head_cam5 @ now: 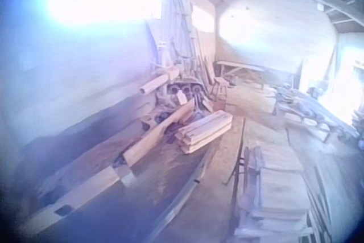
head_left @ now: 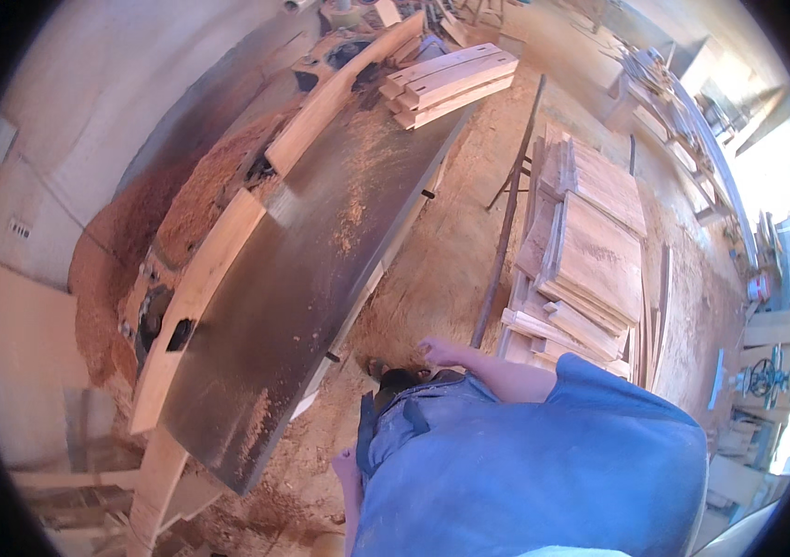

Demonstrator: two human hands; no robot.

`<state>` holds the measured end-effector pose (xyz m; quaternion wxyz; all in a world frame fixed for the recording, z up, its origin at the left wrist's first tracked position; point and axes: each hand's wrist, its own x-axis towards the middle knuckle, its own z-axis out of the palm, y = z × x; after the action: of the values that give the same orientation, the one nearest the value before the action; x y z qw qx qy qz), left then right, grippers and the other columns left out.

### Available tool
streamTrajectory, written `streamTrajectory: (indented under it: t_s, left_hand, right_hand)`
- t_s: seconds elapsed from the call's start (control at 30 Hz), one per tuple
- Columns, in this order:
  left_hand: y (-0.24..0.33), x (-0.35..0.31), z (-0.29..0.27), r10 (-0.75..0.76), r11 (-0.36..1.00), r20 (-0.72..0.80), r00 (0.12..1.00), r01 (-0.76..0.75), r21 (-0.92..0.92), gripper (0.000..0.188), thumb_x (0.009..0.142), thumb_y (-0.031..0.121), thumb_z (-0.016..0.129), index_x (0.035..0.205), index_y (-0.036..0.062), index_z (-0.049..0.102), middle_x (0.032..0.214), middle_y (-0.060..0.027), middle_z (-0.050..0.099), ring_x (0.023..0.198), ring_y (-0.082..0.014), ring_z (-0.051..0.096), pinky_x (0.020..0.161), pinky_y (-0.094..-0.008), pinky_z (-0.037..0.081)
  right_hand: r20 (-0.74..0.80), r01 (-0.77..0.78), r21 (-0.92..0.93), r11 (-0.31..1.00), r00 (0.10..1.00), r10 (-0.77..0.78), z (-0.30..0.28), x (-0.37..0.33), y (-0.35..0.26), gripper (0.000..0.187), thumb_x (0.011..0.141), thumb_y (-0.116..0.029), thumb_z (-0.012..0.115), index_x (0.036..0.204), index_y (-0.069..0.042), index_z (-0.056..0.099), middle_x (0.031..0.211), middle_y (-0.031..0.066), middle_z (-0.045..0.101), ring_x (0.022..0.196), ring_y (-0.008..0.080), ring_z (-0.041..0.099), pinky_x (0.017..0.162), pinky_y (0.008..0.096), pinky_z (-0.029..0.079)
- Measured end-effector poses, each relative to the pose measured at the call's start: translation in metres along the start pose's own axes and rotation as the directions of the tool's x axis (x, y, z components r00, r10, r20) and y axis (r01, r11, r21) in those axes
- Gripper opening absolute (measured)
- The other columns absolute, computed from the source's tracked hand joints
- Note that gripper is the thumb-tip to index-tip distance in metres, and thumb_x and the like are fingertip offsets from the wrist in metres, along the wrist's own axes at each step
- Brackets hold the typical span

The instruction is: The person mills various wooden boards using a stationary router table, then moves them to a stack on another table.

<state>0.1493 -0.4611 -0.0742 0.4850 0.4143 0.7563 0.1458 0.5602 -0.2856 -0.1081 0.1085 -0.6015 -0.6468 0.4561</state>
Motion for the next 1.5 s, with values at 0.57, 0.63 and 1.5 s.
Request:
streamTrajectory:
  t_s: [0.57,0.63,1.5]
  left_hand:
    - [0.324,0.183,0.031,0.373,0.922,0.387,0.843,-0.292,-0.254,0.023,0.098,0.018,0.066,0.112,0.0005,0.070,0.095,-0.0053,0.072,0.087,-0.0132,0.064,0.082,-0.0317,0.052]
    - [0.382,0.198,0.036,0.461,0.859,0.283,0.841,-0.342,-0.382,0.025,0.098,0.016,0.065,0.116,-0.0013,0.067,0.096,-0.0066,0.072,0.089,-0.0152,0.065,0.084,-0.0319,0.052]
    - [0.844,0.366,0.240,0.179,0.848,-0.010,0.984,-0.159,-0.505,0.064,0.081,0.005,0.080,0.138,-0.0053,0.053,0.108,-0.0067,0.065,0.091,-0.0136,0.063,0.082,-0.0271,0.049]
  right_hand:
    - [-0.247,-0.076,0.861,0.504,0.803,0.542,-0.326,0.145,0.029,0.042,0.095,-0.010,0.065,0.136,0.002,0.057,0.106,0.0153,0.072,0.082,0.0216,0.071,0.068,0.0310,0.055]
    - [-0.238,-0.048,0.880,0.472,0.816,0.527,-0.367,0.168,0.032,0.041,0.096,-0.010,0.063,0.135,0.001,0.057,0.110,0.0158,0.071,0.087,0.0226,0.071,0.072,0.0328,0.056]
    - [-0.245,0.203,0.968,0.148,0.888,0.388,-0.600,0.304,0.057,0.046,0.097,-0.023,0.064,0.135,0.001,0.054,0.118,0.0149,0.070,0.102,0.0267,0.070,0.091,0.0426,0.055]
